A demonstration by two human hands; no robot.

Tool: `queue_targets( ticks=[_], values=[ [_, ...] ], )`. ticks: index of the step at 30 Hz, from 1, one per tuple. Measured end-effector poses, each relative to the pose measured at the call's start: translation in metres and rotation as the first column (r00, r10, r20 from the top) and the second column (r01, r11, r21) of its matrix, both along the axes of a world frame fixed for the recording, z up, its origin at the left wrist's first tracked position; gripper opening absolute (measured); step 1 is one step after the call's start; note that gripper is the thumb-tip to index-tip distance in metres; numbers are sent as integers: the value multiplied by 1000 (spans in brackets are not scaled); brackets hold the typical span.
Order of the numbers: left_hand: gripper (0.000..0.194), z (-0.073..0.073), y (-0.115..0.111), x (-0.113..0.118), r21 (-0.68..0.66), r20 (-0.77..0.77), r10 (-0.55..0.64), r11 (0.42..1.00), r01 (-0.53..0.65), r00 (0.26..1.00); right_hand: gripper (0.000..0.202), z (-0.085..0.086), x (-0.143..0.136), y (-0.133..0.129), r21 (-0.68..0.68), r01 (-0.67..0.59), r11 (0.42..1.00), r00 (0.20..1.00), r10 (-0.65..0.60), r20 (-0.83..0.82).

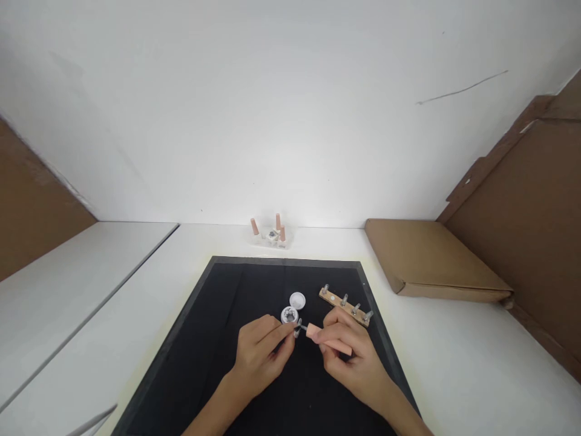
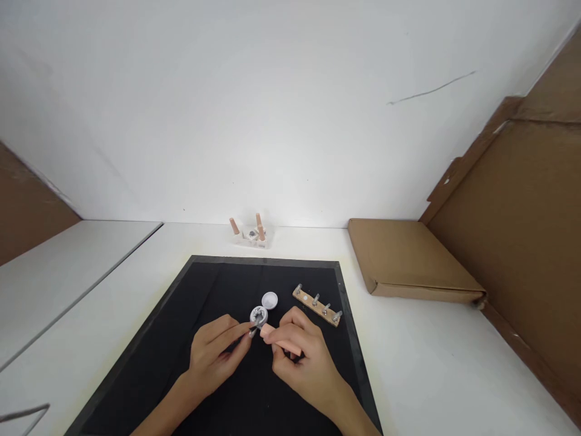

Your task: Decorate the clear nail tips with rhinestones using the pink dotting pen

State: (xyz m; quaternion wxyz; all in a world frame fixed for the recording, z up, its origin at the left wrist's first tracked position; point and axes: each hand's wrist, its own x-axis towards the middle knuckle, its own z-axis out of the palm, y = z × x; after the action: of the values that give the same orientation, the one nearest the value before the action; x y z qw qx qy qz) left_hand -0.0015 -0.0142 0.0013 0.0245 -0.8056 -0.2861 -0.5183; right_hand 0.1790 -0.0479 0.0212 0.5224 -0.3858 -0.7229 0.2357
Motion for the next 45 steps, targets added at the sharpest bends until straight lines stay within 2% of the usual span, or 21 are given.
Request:
queue_targets(
  ticks=[6,11,14,18,22,28,34,37,40,43,45],
  values=[
    [15,1,0,0,-25,41,-17,1000,18,999,29,2,-1,-2,-42,-45,998,997,42,-68],
    [14,0,0,1,-43,44,-28,999,30,999,5,-7,8,-1,-233,-156,960,934,66,-352],
    [15,0,0,1,-40,37,-34,999,36,999,15,-12,12,0,-267,-242,933,883,97,-459],
    [15,0,0,2,-44,34,-50,998,52,998,10,-2,9,-1,-275,-156,949,947,64,-315],
    [15,-1,-1,1,-54,28,-74,996,76,997,7,9,3,-2,-222,-58,973,984,19,-175],
    [15,1,-2,1,-77,37,-95,992,98,995,6,2,4,-2,-127,35,991,996,-46,-83],
    [15,0,-2,2,-80,37,-108,991,111,993,8,-4,6,1,-87,115,990,986,-124,-107],
    [16,-2,-1,3,-77,30,-107,991,109,994,10,-4,7,2,-134,112,985,975,-135,-177],
    [16,-5,-1,2,-75,21,-110,991,112,994,14,-4,7,1,-192,37,981,967,-83,-240],
    [16,-8,-1,1,-78,7,-118,990,118,993,16,-2,5,-1,-194,-27,981,979,-13,-202],
    [16,-9,-1,1,-76,-1,-120,990,119,993,15,-1,4,-1,-176,-8,984,987,-21,-161]
  ],
)
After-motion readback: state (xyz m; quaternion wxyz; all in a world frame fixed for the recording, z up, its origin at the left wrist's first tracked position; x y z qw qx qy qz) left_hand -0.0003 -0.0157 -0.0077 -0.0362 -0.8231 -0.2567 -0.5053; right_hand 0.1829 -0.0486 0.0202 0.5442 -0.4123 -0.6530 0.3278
